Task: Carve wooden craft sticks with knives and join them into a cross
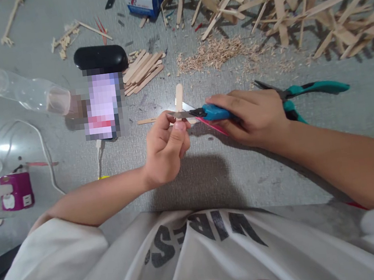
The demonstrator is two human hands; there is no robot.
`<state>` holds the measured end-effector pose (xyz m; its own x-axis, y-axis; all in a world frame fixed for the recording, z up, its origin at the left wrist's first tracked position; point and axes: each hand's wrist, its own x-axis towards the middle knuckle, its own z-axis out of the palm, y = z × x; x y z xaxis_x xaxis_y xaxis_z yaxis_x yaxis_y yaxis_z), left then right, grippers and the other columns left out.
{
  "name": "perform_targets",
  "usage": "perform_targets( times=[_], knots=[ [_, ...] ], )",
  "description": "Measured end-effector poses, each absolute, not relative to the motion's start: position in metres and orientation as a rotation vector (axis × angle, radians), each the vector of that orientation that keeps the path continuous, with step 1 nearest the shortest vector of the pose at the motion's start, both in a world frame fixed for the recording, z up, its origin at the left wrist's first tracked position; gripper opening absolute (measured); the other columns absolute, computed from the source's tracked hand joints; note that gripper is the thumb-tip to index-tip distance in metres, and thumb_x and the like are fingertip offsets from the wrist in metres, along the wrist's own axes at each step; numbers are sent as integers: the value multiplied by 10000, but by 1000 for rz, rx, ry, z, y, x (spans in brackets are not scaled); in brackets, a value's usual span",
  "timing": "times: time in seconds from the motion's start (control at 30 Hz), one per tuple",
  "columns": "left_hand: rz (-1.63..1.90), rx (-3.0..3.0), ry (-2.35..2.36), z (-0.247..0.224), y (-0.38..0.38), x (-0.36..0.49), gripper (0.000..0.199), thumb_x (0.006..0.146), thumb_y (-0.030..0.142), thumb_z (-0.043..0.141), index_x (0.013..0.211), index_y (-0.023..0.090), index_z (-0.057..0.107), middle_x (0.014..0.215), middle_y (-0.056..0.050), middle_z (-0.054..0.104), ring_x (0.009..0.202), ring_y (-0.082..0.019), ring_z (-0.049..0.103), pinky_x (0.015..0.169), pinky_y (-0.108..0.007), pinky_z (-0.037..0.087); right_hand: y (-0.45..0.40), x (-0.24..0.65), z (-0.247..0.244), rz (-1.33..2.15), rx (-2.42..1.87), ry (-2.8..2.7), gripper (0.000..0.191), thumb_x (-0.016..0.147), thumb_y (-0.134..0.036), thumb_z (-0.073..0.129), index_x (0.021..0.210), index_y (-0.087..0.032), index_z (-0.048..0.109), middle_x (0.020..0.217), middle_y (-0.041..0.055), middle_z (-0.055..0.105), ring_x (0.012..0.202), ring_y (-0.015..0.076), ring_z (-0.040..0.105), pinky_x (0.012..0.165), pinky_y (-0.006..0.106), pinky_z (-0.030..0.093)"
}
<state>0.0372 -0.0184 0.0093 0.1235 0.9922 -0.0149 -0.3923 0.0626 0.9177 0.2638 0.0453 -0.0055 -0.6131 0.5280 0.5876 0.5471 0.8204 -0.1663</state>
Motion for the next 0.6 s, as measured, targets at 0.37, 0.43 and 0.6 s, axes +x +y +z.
perform_targets(
  times=[0.37, 0.43, 0.6],
  knots=[
    [1261, 889, 1051, 11, -15, 38, 529, 1004, 672, 808, 956, 254, 487, 522, 123, 584, 403, -78, 513, 458, -207, 441, 41, 269, -5, 259, -1124, -2347, 427, 1168, -511, 490, 1359, -240, 760, 1040, 110, 856, 903, 308, 823, 760, 442, 600],
    [1235, 910, 1076, 11, -15, 38, 494, 1024, 654, 790, 994, 249, 508, 535, 115, 605, 417, -82, 531, 480, -211, 466, 41, 268, -5, 272, -1106, -2287, 453, 1169, -573, 500, 1293, -235, 775, 1043, 111, 857, 907, 299, 824, 767, 427, 605],
    [1184, 1060, 1119, 7, -18, 36, 483, 1091, 591, 706, 1356, 227, 530, 596, 98, 662, 442, -109, 557, 490, -224, 427, 45, 270, -9, 208, -1068, -2238, 566, 1169, -680, 436, 1130, -219, 762, 897, 83, 813, 743, 248, 774, 628, 364, 516]
  ],
)
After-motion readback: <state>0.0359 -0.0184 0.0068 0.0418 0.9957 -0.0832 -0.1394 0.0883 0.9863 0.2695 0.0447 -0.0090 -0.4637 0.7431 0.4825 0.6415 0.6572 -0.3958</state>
